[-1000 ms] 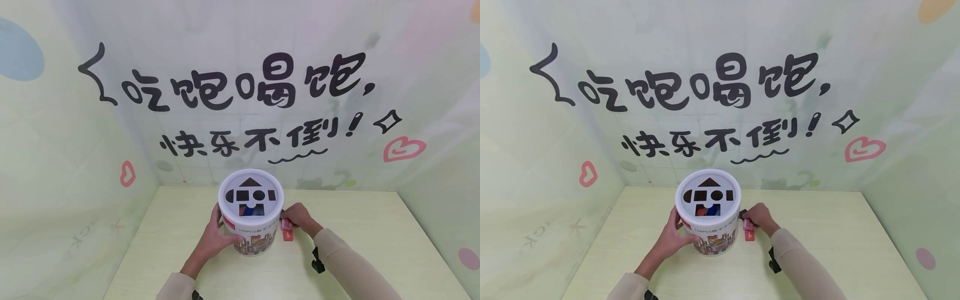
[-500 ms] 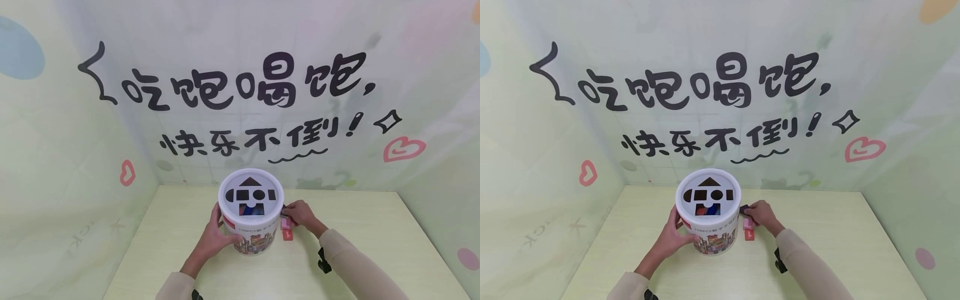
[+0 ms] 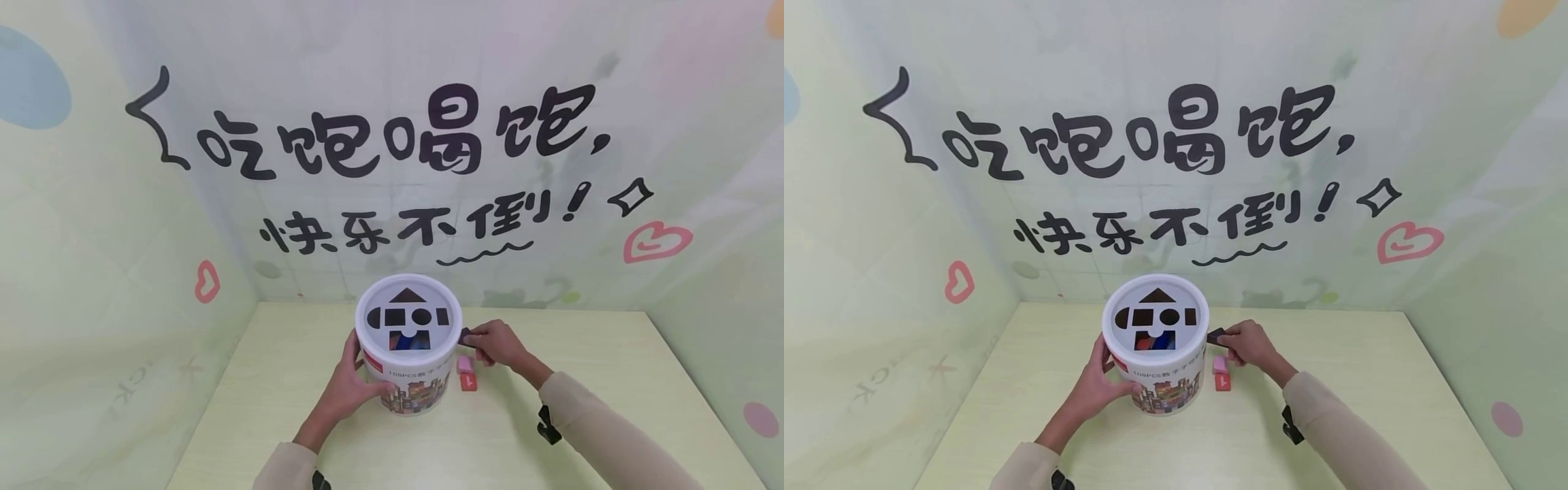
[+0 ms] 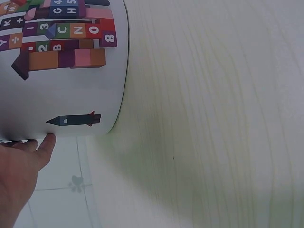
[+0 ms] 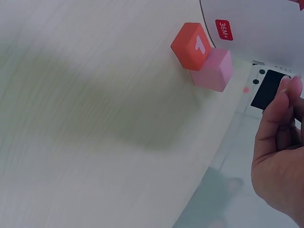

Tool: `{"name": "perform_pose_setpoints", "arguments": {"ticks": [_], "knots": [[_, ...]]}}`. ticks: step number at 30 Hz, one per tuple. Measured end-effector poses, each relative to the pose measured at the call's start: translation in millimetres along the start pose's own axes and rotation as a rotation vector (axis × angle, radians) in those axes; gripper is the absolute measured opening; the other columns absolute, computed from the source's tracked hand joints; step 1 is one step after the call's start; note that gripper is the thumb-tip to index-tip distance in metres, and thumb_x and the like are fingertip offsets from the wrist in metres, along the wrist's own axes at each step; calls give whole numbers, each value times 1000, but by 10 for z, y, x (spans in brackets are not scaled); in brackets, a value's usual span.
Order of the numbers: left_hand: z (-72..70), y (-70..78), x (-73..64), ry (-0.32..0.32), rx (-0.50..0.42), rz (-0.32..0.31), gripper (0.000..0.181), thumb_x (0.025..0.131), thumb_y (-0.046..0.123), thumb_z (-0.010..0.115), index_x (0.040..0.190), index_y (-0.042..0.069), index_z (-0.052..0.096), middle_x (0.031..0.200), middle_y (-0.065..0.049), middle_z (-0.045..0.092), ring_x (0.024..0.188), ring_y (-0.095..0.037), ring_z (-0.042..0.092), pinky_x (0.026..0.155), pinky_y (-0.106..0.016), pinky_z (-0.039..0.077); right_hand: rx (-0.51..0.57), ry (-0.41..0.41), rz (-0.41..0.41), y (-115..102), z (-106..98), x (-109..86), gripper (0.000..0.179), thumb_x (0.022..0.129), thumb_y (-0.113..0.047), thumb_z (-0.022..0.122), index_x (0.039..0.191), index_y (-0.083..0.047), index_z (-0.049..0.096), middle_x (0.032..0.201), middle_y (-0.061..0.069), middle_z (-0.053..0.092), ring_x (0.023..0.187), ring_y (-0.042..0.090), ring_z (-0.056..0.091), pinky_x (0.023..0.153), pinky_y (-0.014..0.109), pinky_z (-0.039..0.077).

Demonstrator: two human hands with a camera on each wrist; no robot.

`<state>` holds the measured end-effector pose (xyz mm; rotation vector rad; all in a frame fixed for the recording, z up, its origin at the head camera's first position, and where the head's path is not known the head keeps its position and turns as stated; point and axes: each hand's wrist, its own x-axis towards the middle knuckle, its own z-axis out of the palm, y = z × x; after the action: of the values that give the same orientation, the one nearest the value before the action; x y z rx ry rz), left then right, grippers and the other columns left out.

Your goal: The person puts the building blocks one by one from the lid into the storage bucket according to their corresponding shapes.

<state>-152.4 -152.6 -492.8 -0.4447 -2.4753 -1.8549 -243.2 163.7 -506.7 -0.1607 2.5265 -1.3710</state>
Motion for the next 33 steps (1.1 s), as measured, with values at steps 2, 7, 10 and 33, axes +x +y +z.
{"name": "perform_pose_setpoints", "arguments": {"ticks": [2,7,10,33], "knots": [[-1,3,0,1,-1,-2,116,70,18,89,156,16,10,156,-11,30,143,-33,29,112,-58,33,7,-14,-3,-35,-21,-30,18,92,-14,65,100,1,72,53,4,57,42,12,51,43,26,49],[0,-5,0,2,-12,-9,117,70,18,89,156,17,10,156,-11,30,143,-33,28,112,-58,32,42,-47,-3,-125,-76,-102,19,93,-13,64,103,1,71,55,6,59,45,13,56,48,32,57],[2,-8,0,4,-17,-11,117,69,17,89,156,16,10,156,-11,30,144,-34,28,112,-59,31,58,-57,0,-175,-117,-138,22,93,-13,64,106,3,70,57,8,61,46,14,59,50,34,58],[6,-23,5,8,4,-27,120,69,21,89,157,16,7,158,-10,26,145,-34,26,113,-56,32,6,-65,-53,-413,-407,-156,24,94,-17,64,106,3,69,58,9,61,45,16,60,50,36,59]]}}
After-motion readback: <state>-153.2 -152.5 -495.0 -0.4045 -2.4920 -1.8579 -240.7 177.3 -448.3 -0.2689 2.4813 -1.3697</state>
